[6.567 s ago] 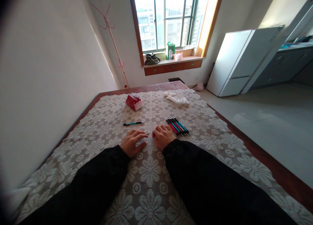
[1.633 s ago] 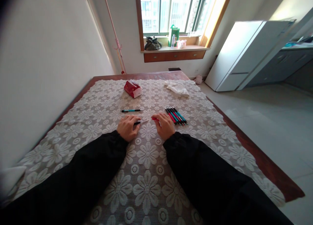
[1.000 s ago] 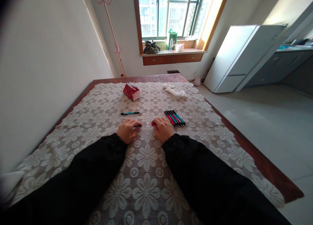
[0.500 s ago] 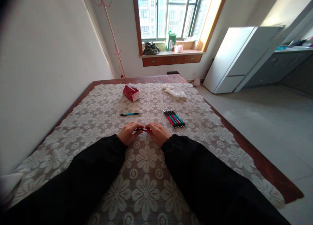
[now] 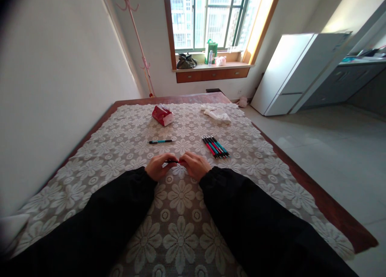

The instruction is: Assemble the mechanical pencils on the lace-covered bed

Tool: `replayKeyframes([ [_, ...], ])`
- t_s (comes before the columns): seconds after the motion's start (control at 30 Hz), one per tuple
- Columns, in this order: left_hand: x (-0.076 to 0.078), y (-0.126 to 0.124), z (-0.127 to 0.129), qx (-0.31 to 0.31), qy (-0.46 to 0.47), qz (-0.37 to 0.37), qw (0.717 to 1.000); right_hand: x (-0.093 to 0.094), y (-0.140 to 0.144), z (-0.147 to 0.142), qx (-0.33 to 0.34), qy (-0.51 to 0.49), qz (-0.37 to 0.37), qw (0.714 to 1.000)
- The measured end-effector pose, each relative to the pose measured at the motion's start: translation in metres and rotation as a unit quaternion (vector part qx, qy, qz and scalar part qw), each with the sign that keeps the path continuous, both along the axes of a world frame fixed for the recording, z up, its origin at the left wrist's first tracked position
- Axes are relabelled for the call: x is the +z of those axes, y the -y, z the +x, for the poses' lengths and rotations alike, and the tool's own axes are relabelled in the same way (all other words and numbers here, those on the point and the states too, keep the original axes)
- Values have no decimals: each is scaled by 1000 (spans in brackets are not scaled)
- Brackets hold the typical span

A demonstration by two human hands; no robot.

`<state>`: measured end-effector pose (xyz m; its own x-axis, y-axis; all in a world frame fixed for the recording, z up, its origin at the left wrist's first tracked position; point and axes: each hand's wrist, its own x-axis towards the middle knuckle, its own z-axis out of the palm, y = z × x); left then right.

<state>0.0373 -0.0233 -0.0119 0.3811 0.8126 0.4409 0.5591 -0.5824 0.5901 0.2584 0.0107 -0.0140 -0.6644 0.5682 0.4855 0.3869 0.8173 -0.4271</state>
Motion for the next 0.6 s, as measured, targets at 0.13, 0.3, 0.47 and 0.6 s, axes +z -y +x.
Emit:
replayKeyframes([
  [0.13, 1, 1, 0, 8, 6, -3, 1000, 2, 2, 0, -42, 48, 14, 998],
  [0.3, 3, 2, 1, 12, 12, 4, 1000, 2, 2, 1, -54, 55, -1, 997],
  [0.47, 3, 3, 2, 14, 22, 7, 1000, 3, 2, 2, -61, 56, 9, 997],
  [0.6, 4, 3, 2, 19, 15, 1, 1000, 3, 2, 2, -65, 71, 12, 995],
])
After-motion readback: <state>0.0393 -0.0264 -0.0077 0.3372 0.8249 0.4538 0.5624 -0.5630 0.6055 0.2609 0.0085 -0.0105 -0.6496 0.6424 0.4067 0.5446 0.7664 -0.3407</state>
